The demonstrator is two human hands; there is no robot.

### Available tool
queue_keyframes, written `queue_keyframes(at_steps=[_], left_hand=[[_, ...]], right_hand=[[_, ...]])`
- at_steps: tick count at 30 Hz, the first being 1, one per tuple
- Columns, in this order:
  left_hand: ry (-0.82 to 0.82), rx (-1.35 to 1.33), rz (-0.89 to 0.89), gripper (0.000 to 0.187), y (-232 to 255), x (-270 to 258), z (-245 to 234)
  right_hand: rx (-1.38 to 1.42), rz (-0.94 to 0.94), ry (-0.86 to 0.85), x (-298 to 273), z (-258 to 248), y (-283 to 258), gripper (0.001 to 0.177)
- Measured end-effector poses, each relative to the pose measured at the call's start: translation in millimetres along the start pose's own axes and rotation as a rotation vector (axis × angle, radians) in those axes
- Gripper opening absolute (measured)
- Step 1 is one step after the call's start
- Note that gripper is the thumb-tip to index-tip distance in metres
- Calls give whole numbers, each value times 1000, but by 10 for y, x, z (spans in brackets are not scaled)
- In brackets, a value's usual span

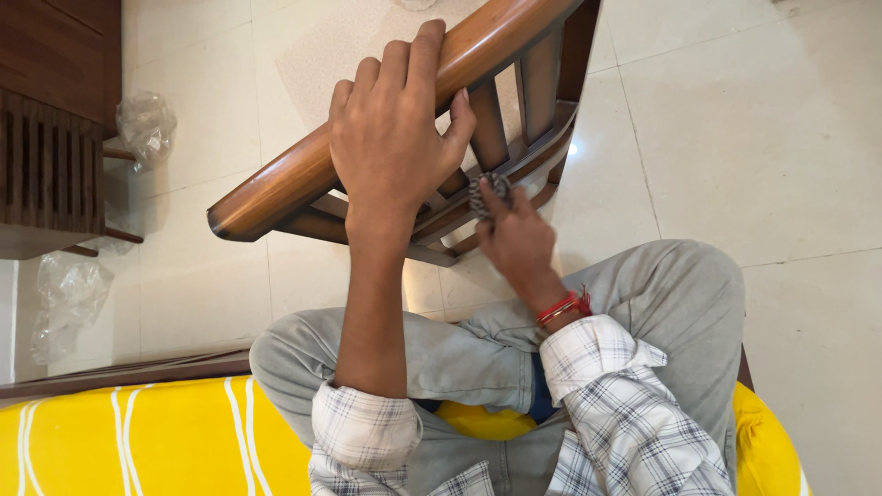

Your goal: The person sits on the floor and wipes the wooden armrest and back of a chair with a cloth. They then stand, spray cleaner onto the cloth, and wipe the surface of a wooden wardrobe door.

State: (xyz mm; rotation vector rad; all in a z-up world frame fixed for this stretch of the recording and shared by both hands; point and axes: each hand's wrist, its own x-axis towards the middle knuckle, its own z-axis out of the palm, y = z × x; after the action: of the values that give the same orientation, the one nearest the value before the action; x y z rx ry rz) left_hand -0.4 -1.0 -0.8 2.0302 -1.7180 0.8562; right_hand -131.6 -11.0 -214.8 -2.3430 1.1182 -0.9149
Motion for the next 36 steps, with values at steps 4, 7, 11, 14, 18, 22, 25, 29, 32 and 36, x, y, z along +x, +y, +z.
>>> queue_keyframes(at_steps=[4, 7, 11, 14, 18, 22, 25, 29, 32, 36], left_hand=[[-9, -1, -2, 60, 4, 5, 13], [-36, -3, 0, 62, -14, -4, 16], [-16, -35, 87, 65, -93, -119, -42], [-21, 45, 69, 61, -62, -278, -91], [-2, 286, 8, 63, 13, -505, -142], [-31, 257, -7, 59, -11, -601, -255], [-88, 19, -33, 55, -92, -490, -419], [-323, -57, -185, 41, -422, -205, -653], [-500, 3, -229, 53, -588, -72, -690], [-385, -53, -180, 50, -577, -146, -624]], right_hand=[[52, -70, -163, -108, 115, -197, 65], [73, -49, -237, -100, 100, -204, 62], [61, 70, -147, 13, -2, 26, 50], [102, 174, -33, 103, -62, 209, 48], [170, 223, 113, 274, -186, 371, 52], [472, 116, 207, 427, -538, 380, 56], [707, -20, 230, 546, -868, 237, 54], [1062, -82, 159, 673, -1150, -109, 58], [1084, -193, 118, 807, -1269, -368, 67], [737, -385, 110, 875, -1354, -664, 89]])
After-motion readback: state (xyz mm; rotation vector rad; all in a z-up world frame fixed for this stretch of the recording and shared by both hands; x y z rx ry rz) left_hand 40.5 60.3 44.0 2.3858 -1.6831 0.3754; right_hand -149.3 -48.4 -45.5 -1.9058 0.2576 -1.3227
